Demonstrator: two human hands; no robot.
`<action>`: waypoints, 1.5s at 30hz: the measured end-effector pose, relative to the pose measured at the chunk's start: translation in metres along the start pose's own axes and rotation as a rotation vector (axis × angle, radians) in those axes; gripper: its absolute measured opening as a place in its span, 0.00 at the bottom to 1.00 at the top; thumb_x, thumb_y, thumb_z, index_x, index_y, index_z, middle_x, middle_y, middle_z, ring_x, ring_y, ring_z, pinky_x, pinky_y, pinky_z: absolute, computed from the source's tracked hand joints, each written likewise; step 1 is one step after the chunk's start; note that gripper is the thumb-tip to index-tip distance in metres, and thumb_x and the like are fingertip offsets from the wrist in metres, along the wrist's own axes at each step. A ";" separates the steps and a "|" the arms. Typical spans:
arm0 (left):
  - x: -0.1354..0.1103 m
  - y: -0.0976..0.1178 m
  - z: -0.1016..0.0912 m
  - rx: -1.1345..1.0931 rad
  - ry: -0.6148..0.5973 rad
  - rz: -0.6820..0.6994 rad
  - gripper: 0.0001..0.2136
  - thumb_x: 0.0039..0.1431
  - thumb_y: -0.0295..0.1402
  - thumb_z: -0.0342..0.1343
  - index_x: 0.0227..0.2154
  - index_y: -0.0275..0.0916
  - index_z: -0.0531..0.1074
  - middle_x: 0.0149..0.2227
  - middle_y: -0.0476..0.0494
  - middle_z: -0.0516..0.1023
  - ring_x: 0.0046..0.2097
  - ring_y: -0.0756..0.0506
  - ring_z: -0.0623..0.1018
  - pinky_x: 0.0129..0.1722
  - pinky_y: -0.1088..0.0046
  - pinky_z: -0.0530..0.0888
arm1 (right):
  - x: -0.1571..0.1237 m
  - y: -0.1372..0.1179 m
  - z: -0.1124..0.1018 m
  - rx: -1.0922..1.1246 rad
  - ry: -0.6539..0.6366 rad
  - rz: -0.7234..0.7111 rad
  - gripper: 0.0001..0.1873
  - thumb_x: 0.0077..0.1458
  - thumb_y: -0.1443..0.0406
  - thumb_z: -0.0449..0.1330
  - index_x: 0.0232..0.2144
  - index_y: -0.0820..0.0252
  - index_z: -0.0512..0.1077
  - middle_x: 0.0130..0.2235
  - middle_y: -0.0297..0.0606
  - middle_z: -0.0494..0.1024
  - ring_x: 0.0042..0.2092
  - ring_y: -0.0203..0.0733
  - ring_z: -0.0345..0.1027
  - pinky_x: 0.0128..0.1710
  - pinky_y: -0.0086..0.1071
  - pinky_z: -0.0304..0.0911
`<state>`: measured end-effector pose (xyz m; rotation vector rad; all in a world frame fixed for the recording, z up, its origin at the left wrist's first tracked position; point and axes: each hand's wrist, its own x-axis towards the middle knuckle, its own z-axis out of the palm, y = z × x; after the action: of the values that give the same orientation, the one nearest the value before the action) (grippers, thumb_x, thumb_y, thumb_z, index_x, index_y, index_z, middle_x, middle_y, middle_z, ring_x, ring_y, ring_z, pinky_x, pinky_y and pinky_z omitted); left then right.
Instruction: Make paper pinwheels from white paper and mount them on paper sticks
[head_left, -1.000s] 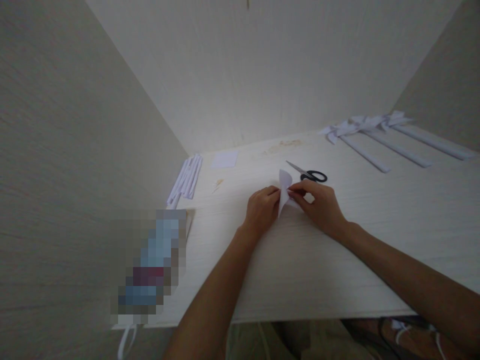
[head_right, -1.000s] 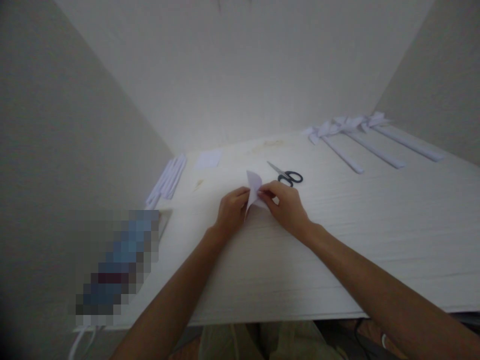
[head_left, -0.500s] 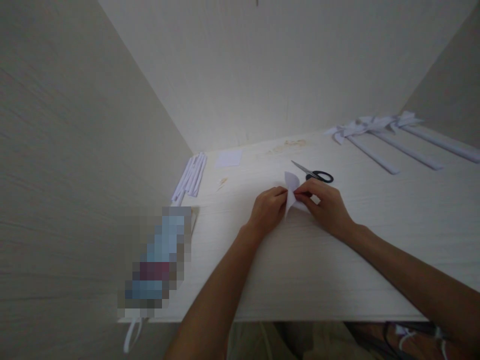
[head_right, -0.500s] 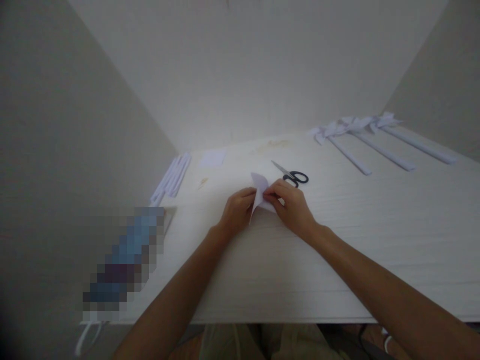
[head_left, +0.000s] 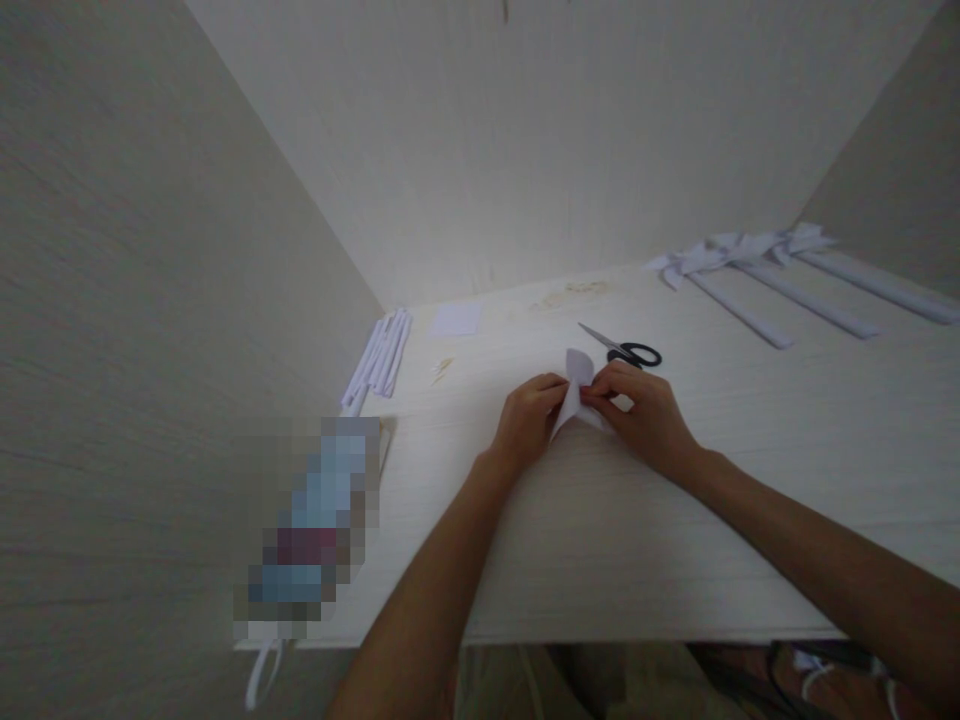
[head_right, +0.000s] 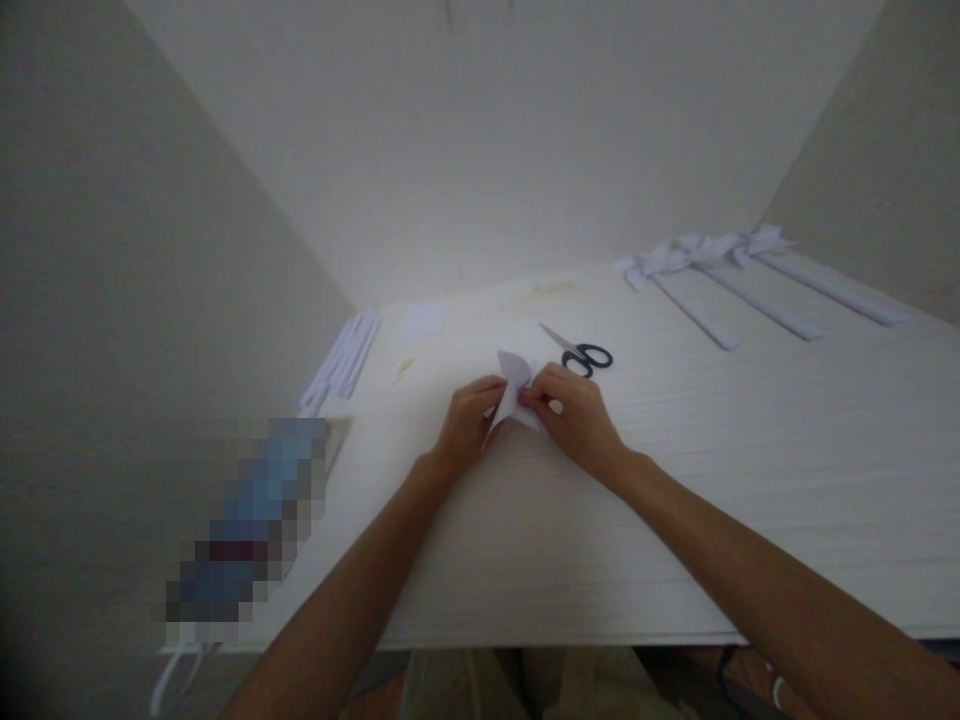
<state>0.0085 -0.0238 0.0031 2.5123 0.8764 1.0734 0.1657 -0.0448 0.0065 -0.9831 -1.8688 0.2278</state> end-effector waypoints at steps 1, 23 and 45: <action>0.000 -0.001 0.001 0.015 0.040 -0.008 0.08 0.50 0.24 0.48 0.28 0.35 0.72 0.32 0.41 0.73 0.35 0.48 0.70 0.34 0.73 0.68 | 0.001 0.000 0.000 0.010 0.008 0.004 0.06 0.47 0.70 0.56 0.20 0.59 0.67 0.24 0.34 0.70 0.27 0.35 0.63 0.27 0.30 0.59; 0.009 0.005 0.008 -0.212 0.492 -0.285 0.05 0.43 0.23 0.54 0.17 0.36 0.72 0.25 0.48 0.74 0.30 0.50 0.71 0.31 0.73 0.68 | 0.003 -0.002 -0.006 -0.106 0.271 0.006 0.03 0.49 0.69 0.55 0.28 0.57 0.68 0.28 0.35 0.67 0.30 0.37 0.61 0.29 0.33 0.60; 0.011 0.004 0.010 -0.457 0.156 -0.410 0.09 0.47 0.22 0.45 0.16 0.35 0.64 0.19 0.52 0.66 0.24 0.53 0.67 0.26 0.78 0.64 | 0.009 0.004 -0.018 -0.023 0.241 0.043 0.03 0.48 0.67 0.56 0.26 0.56 0.69 0.27 0.35 0.69 0.30 0.38 0.63 0.29 0.33 0.60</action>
<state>0.0236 -0.0200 0.0044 1.8025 0.9977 1.1753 0.1809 -0.0405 0.0199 -1.0201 -1.6357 0.1083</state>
